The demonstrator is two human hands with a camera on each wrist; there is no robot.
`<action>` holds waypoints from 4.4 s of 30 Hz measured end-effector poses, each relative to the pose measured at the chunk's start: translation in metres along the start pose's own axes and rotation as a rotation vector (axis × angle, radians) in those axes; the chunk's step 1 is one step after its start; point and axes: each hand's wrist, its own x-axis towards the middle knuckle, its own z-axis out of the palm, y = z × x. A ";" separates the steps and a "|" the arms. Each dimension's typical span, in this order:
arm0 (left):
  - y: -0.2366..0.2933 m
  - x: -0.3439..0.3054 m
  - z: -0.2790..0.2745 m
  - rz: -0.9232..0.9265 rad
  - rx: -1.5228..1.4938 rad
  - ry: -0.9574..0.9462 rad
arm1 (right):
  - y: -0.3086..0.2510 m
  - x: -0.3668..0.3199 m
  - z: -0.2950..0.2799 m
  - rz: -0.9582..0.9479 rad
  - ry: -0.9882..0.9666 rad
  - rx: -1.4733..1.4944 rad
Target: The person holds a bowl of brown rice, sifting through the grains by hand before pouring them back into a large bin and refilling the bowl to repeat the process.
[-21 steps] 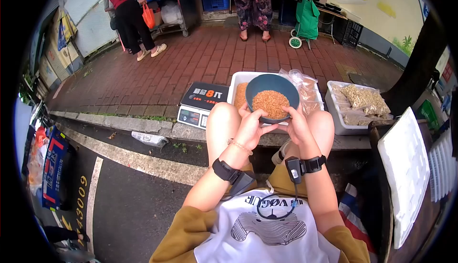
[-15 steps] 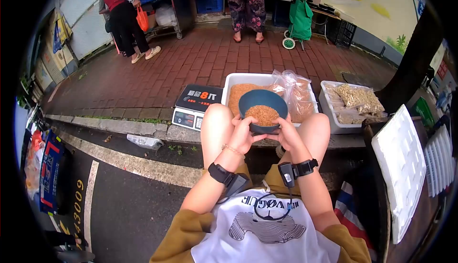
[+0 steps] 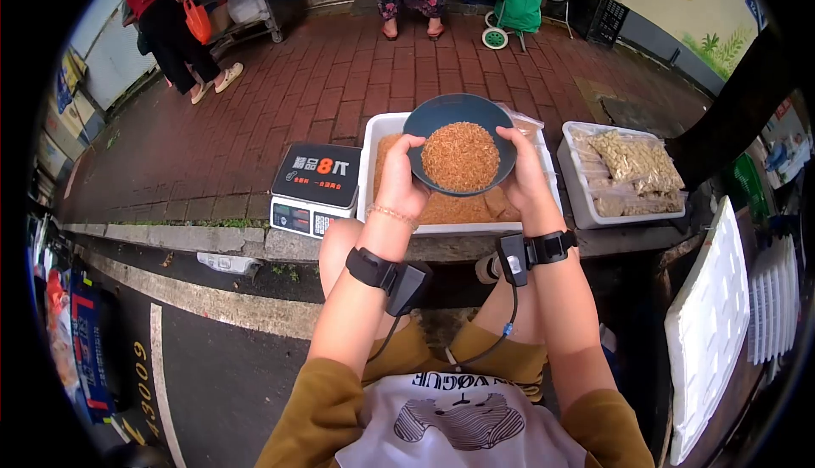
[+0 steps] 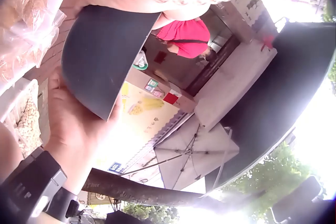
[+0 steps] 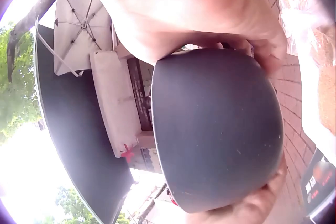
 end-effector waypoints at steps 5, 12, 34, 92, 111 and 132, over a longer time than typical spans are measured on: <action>0.001 0.045 0.003 0.144 -0.124 0.041 | -0.006 0.034 0.020 -0.070 0.001 0.251; -0.029 0.051 -0.022 0.158 -0.167 0.191 | 0.051 0.032 0.016 0.044 0.275 0.445; -0.026 0.053 -0.018 0.248 -0.286 0.462 | 0.072 0.053 0.032 0.176 0.337 0.652; -0.036 0.048 -0.027 0.220 -0.323 0.424 | 0.080 0.042 0.029 0.199 0.314 0.773; -0.038 0.049 -0.018 0.268 -0.294 0.432 | 0.068 0.044 0.031 0.134 0.356 0.713; -0.040 0.056 -0.022 0.180 -0.321 0.421 | 0.076 0.051 0.021 0.120 0.229 0.777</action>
